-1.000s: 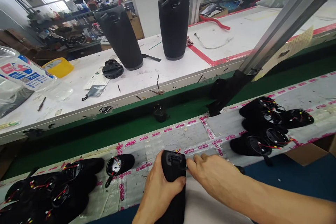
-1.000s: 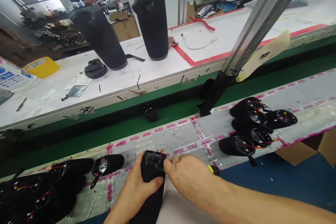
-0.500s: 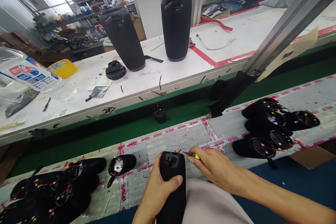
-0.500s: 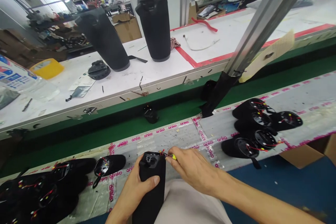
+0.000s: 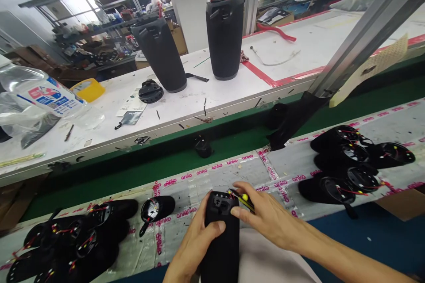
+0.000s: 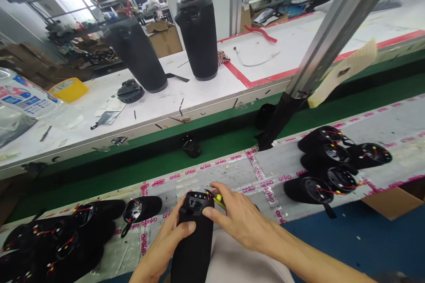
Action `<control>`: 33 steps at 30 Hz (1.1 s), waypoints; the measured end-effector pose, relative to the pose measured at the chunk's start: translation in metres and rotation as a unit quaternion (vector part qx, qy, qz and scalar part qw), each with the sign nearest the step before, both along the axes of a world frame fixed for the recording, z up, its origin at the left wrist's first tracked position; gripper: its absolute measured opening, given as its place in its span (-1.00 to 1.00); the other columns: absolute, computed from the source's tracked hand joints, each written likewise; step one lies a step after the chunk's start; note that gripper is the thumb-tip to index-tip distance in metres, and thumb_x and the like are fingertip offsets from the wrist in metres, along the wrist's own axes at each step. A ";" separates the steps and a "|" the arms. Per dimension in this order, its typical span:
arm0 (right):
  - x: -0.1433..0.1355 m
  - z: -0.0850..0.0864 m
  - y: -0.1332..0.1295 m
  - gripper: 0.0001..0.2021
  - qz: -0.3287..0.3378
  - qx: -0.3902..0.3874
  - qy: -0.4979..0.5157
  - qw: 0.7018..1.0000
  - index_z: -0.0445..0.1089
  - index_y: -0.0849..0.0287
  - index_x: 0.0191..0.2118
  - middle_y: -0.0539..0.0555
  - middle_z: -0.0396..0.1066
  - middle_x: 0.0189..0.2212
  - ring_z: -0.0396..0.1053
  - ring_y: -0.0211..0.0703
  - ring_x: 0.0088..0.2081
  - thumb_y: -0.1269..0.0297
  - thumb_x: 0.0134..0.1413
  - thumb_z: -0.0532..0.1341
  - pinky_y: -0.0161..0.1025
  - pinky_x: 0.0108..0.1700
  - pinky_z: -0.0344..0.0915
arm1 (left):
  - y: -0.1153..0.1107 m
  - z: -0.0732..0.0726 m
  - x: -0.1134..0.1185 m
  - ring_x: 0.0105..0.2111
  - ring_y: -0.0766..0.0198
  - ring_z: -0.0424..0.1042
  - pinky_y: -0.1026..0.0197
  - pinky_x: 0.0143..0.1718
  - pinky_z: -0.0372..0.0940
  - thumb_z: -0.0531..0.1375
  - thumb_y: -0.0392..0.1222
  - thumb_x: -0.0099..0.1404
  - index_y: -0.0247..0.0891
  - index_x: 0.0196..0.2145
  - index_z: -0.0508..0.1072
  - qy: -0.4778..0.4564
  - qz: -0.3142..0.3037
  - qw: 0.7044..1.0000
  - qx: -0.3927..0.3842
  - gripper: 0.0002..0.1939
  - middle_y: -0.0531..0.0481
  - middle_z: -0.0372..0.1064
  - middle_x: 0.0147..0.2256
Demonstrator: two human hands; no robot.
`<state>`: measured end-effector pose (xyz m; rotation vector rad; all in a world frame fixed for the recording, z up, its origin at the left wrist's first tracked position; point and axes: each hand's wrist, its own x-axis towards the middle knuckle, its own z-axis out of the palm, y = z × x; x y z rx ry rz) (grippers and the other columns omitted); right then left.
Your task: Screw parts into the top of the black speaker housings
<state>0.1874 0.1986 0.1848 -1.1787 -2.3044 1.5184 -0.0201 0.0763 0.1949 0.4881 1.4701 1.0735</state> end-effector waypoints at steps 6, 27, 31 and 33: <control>-0.025 -0.037 -0.007 -0.09 -0.102 -0.402 0.201 0.887 0.23 0.12 0.36 -0.15 0.39 -0.58 0.30 -0.22 -0.58 -0.37 0.09 0.39 -0.29 -0.50 0.24 | 0.009 0.006 0.001 0.27 -0.26 0.46 -0.20 0.35 0.27 0.53 0.13 0.10 -0.17 0.28 0.43 0.026 -0.027 0.998 0.051 -0.14 -0.22 0.54 0.25; -0.023 -0.052 0.000 -0.43 -0.234 -0.379 0.213 0.870 0.44 0.08 -0.10 -0.18 0.31 -0.62 0.24 -0.26 -0.58 -0.13 -0.13 0.56 -0.31 -0.51 0.20 | 0.011 0.016 0.041 -0.03 -0.17 0.69 -0.09 0.03 0.53 0.58 0.04 0.04 -0.25 0.29 0.32 -0.105 0.085 0.986 0.097 -0.04 -0.28 0.69 0.01; -0.016 -0.052 0.000 -0.40 -0.259 -0.330 0.178 0.890 0.40 0.08 -0.04 -0.16 0.32 -0.62 0.30 -0.19 -0.58 -0.26 -0.01 0.45 -0.26 -0.50 0.23 | 0.012 0.015 0.043 0.10 -0.15 0.62 -0.09 0.20 0.44 0.58 0.01 -0.04 -0.26 0.37 0.22 0.009 0.116 0.991 0.063 0.10 -0.24 0.65 0.11; -0.009 -0.050 0.003 -0.39 -0.294 -0.286 0.168 0.896 0.36 0.05 0.02 -0.12 0.40 -0.55 0.34 -0.15 -0.56 -0.36 0.11 0.31 -0.23 -0.50 0.27 | 0.009 0.014 0.041 0.27 -0.20 0.49 -0.13 0.30 0.36 0.55 0.05 -0.03 -0.26 0.39 0.24 0.067 0.111 0.991 0.041 0.11 -0.26 0.54 0.25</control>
